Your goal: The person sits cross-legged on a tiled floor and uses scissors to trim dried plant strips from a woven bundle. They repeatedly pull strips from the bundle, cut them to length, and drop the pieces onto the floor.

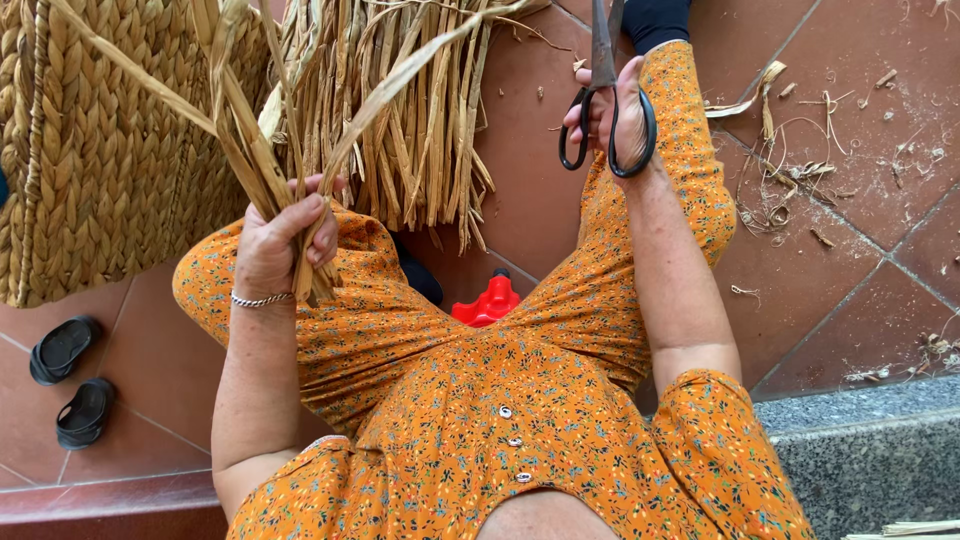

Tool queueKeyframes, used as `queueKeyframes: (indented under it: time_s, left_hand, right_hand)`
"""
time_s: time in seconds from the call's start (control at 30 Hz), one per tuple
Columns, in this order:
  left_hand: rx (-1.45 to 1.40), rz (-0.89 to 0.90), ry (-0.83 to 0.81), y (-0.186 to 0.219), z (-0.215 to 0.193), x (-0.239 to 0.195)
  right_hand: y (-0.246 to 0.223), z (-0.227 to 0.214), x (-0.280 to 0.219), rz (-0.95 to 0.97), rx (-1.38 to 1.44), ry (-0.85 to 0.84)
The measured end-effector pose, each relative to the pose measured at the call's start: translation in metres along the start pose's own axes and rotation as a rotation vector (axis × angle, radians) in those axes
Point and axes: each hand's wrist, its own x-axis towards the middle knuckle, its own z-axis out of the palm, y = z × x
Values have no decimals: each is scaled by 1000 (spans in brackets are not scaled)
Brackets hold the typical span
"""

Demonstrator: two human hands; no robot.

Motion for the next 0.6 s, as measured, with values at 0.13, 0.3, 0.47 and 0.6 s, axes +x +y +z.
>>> queueKeyframes:
  time_s: [0.13,0.3,0.47,0.6]
  left_hand:
    - [-79,17,-25,-4,-6,-6]
    - [-54,22,-39,-6,-14,-7]
    - [-37,-17,-54,-6,-19,-7]
    - [8,-24,-52,-1,-21,-2]
  right_hand:
    - [-5,-6,5,-23,-74,38]
    - [-2,-8,8,-42,4,28]
    - [-4,-8,1,-85,-110,124]
    - [-1,-5,0,-159,-273,272]
